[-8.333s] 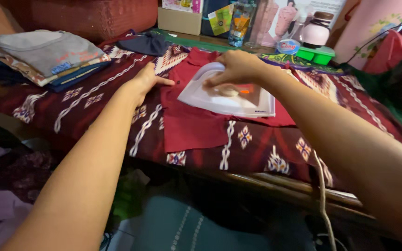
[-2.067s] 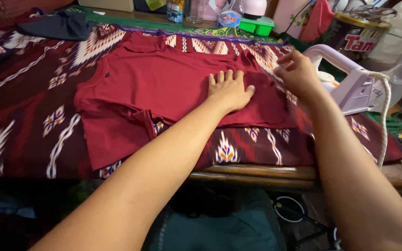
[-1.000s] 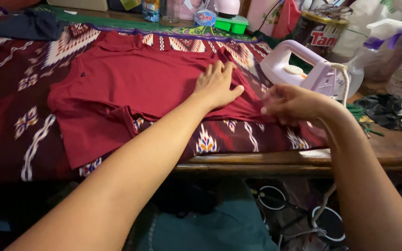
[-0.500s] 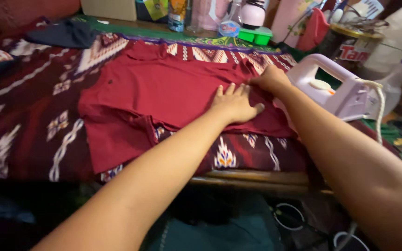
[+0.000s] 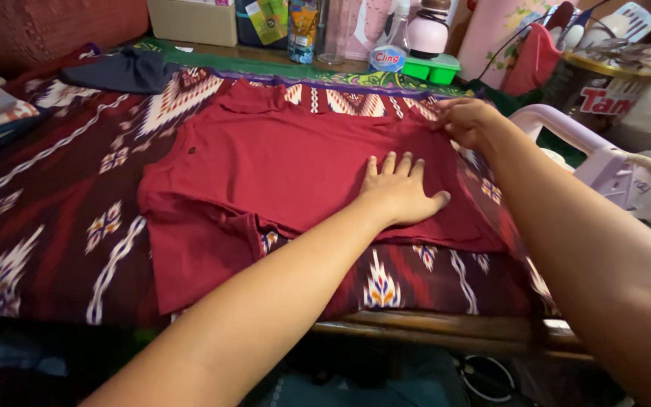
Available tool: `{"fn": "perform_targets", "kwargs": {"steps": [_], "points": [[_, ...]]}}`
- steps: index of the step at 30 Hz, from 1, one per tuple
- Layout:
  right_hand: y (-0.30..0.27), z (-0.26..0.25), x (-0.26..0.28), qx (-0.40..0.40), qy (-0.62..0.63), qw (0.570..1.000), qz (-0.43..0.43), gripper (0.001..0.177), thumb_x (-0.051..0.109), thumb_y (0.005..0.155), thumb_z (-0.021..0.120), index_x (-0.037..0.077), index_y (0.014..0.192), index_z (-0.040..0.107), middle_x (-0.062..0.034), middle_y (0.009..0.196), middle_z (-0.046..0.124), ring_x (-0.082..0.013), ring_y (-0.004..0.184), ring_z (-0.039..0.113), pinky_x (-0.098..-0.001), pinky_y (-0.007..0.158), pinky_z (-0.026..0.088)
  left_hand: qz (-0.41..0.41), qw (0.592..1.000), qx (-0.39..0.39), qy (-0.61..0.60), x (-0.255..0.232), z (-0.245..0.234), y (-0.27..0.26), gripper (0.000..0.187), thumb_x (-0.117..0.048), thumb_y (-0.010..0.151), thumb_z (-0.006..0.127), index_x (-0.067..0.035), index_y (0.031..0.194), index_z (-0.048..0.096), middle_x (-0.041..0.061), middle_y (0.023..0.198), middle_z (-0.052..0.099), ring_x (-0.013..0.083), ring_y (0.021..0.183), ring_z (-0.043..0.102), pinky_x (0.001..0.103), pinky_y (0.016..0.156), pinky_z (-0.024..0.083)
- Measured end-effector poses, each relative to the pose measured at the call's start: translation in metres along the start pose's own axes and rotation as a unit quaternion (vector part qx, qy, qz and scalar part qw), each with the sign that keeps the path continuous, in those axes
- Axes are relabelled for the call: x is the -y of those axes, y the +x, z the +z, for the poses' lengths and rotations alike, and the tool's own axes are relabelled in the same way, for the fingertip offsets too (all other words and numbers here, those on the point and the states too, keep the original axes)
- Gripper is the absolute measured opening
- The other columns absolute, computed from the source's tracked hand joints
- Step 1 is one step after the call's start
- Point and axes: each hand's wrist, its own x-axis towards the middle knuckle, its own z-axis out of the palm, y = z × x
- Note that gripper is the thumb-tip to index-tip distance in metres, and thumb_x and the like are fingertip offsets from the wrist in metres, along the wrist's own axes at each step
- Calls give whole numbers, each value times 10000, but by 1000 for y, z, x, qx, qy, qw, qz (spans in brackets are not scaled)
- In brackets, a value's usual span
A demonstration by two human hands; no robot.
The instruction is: The person irons a red shirt on a patterned ironing board. They repeatedly smooth and press the fabric with an electric iron, adjusting the shirt's position to cover different areas.
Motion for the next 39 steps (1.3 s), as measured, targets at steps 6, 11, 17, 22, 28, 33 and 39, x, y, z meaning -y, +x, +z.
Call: {"fn": "perform_targets", "kwargs": {"steps": [6,11,17,22,28,33,39], "points": [[-9,15,-5,-99,-242,964,-57,273,263,906,751,1,976,719,-134,889,714,-266,760,673,-396,615,535,-2,999,-24,28,1,-11,-1,1013,-794,779,532,-131,1540,447,129,1597,424,346,1491,351,512,1200,265],[-4,48,-2,-122,-372,920,-34,519,490,812,864,-4,914,742,-162,865,735,-279,715,699,-400,583,541,0,999,-38,23,3,-13,-3,1046,-845,740,525,-157,1523,446,132,1565,424,354,1467,331,510,1178,241],[50,46,-11,-52,-234,971,0,278,250,832,850,2,933,778,-130,900,754,-278,758,694,-433,620,556,-10,1000,-17,10,4,-7,-1,1055,-853,763,506,-162,1551,390,130,1634,307,361,1524,214,561,1213,140],[87,30,-9,-71,-197,973,94,383,371,1003,635,31,1171,688,-166,1081,681,-348,923,648,-507,711,539,-8,1000,-7,1,4,-4,2,1063,-851,775,481,-191,1592,314,132,1661,244,371,1551,141,600,1227,61],[83,20,-3,-35,-161,982,95,364,248,960,597,-7,1201,695,-201,1121,696,-356,982,661,-564,787,531,-11,1000,1,1,4,-5,0,1066,-855,768,459,-222,1605,273,129,1684,177,371,1563,96,612,1227,33],[14,41,10,-145,-368,901,-177,415,218,964,569,34,1331,633,-244,1211,678,-394,1097,658,-540,938,520,-11,1000,17,-1,5,-2,7,1107,-850,790,435,-162,1623,195,139,1691,132,363,1566,72,619,1221,17],[-88,92,0,6,-476,841,-257,610,536,1068,384,173,1558,368,-204,1485,512,-355,1406,469,-478,1211,251,-1,999,-52,9,11,15,24,864,-585,989,311,19,1592,177,177,1698,133,353,1574,99,624,1212,55]]}}
